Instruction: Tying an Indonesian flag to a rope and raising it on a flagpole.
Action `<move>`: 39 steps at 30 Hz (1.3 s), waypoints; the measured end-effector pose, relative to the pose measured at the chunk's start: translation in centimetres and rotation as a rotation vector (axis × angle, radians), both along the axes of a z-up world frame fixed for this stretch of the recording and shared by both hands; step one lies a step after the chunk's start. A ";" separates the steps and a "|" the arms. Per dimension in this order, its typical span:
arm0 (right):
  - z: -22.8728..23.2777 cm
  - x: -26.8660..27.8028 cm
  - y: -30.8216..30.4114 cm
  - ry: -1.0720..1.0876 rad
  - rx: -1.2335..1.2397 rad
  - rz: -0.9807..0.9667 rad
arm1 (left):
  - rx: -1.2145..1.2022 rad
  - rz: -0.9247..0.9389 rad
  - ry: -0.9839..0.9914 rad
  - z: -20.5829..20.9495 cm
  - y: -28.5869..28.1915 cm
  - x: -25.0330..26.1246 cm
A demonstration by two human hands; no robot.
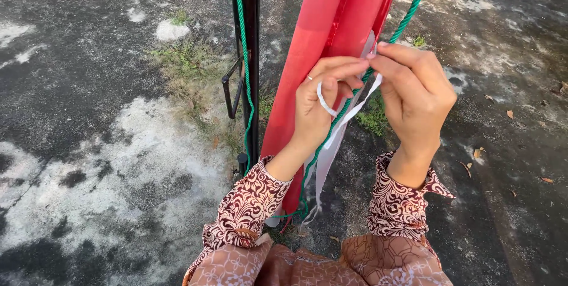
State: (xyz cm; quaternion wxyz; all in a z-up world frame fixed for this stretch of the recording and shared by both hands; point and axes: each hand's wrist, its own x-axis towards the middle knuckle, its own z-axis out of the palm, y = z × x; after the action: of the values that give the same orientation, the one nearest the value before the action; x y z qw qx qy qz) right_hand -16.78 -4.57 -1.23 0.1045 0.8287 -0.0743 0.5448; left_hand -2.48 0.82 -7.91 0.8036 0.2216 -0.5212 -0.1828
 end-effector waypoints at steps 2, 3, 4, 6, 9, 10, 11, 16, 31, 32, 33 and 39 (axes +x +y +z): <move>-0.3 0.1 -0.3 -0.015 0.052 0.032 | -0.062 0.077 -0.139 -0.2 0.3 0.1; -0.4 0.1 -0.3 -0.050 0.111 0.068 | -0.063 0.119 -0.211 -0.5 0.3 0.3; -0.5 0.2 -0.3 -0.086 0.170 0.103 | -0.064 0.162 -0.284 -0.8 0.3 0.4; -0.4 0.2 -0.2 -0.111 0.204 0.127 | -0.074 0.208 -0.354 1.6 1.8 0.1; -0.1 0.3 0.2 -0.137 0.185 0.136 | -0.053 0.112 -0.326 1.5 1.6 -0.3; 0.1 0.3 0.3 -0.139 0.133 0.124 | -0.022 -0.029 -0.226 0.9 1.1 -0.4; -1.1 0.1 -0.4 -0.141 0.132 0.125 | -0.022 -0.029 -0.227 0.9 1.1 -0.3; -5.4 0.1 -2.2 -0.396 0.497 0.489 | 0.077 0.311 -0.420 1.9 1.7 -0.5; -4.8 0.8 0.8 -0.573 0.424 0.393 | 0.079 0.422 -0.538 4.2 3.2 -0.1; -5.3 0.7 0.6 -0.574 0.424 0.393 | 0.079 0.421 -0.538 4.2 3.1 0.0; -5.8 0.6 0.3 -0.531 0.302 0.287 | 0.089 0.359 -0.498 4.2 3.0 0.2; -6.2 0.9 -0.3 -0.228 -0.159 -0.060 | 0.142 0.252 -0.398 4.7 3.2 0.3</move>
State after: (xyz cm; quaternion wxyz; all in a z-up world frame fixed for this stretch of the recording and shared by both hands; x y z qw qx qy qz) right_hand -15.83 -4.86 -7.45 0.1770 0.7481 -0.0673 0.6360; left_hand -2.20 4.03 -3.19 0.6841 0.3724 -0.6232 -0.0700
